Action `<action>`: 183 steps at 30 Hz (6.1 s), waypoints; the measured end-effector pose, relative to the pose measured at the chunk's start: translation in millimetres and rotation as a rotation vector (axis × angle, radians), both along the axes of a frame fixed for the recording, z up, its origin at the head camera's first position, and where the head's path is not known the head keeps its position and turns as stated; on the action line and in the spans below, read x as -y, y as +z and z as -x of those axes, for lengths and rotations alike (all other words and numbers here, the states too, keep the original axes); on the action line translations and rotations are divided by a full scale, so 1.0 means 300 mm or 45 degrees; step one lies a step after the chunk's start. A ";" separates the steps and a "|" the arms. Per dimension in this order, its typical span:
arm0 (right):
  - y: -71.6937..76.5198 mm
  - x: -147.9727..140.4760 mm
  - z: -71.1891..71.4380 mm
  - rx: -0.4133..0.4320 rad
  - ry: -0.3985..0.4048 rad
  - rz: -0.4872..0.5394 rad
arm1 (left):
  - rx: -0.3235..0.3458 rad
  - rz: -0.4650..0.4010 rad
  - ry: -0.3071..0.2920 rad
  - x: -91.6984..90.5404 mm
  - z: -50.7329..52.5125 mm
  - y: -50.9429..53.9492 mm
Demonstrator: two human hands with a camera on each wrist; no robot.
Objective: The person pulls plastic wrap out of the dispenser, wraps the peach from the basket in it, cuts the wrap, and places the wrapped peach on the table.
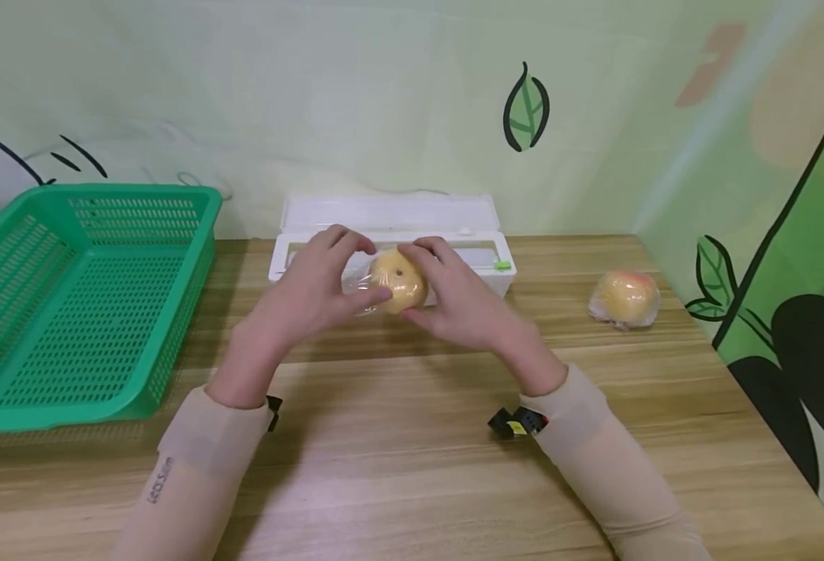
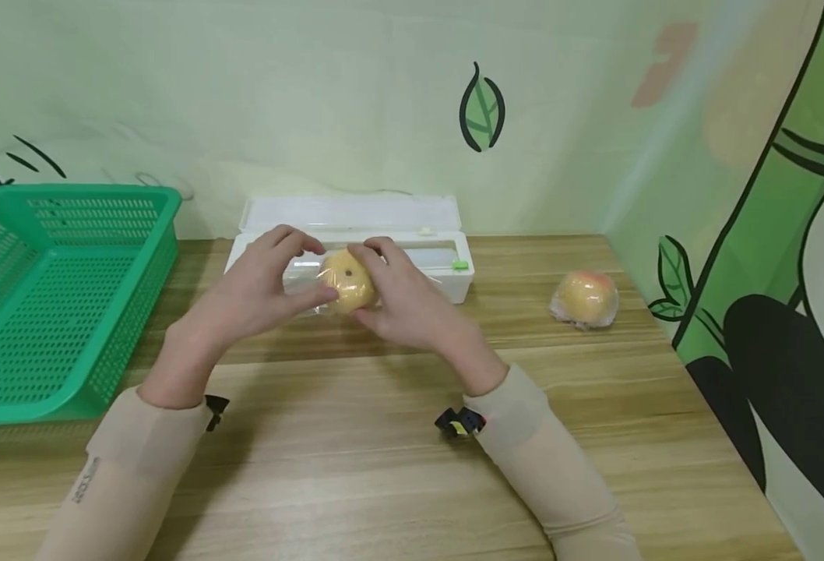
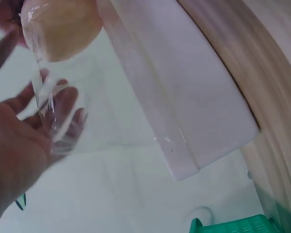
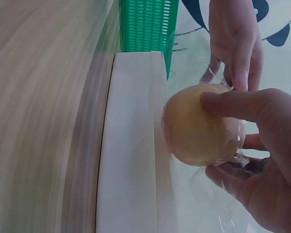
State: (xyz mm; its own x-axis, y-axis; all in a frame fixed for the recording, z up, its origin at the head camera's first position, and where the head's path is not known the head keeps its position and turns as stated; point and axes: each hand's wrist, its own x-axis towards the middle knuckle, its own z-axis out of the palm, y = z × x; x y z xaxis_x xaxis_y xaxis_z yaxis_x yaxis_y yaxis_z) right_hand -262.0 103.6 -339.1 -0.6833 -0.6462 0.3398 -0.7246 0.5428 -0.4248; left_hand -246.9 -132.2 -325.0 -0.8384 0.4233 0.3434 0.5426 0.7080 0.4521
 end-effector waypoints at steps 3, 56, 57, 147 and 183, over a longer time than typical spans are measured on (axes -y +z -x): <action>0.005 -0.007 0.007 0.029 -0.007 0.028 | -0.014 -0.015 -0.119 -0.005 0.004 -0.002; -0.021 0.135 0.049 -0.606 -0.246 -0.287 | 0.196 -0.324 0.139 0.094 0.087 -0.012; -0.022 0.135 0.050 -0.607 -0.246 -0.281 | 0.207 -0.319 0.177 0.105 0.086 -0.010; 0.157 0.041 -0.130 -0.769 -0.178 0.079 | 0.388 0.076 0.543 0.174 0.104 -0.088; 0.211 0.012 -0.300 -0.890 -0.106 0.150 | 0.291 0.108 0.492 0.196 0.086 -0.092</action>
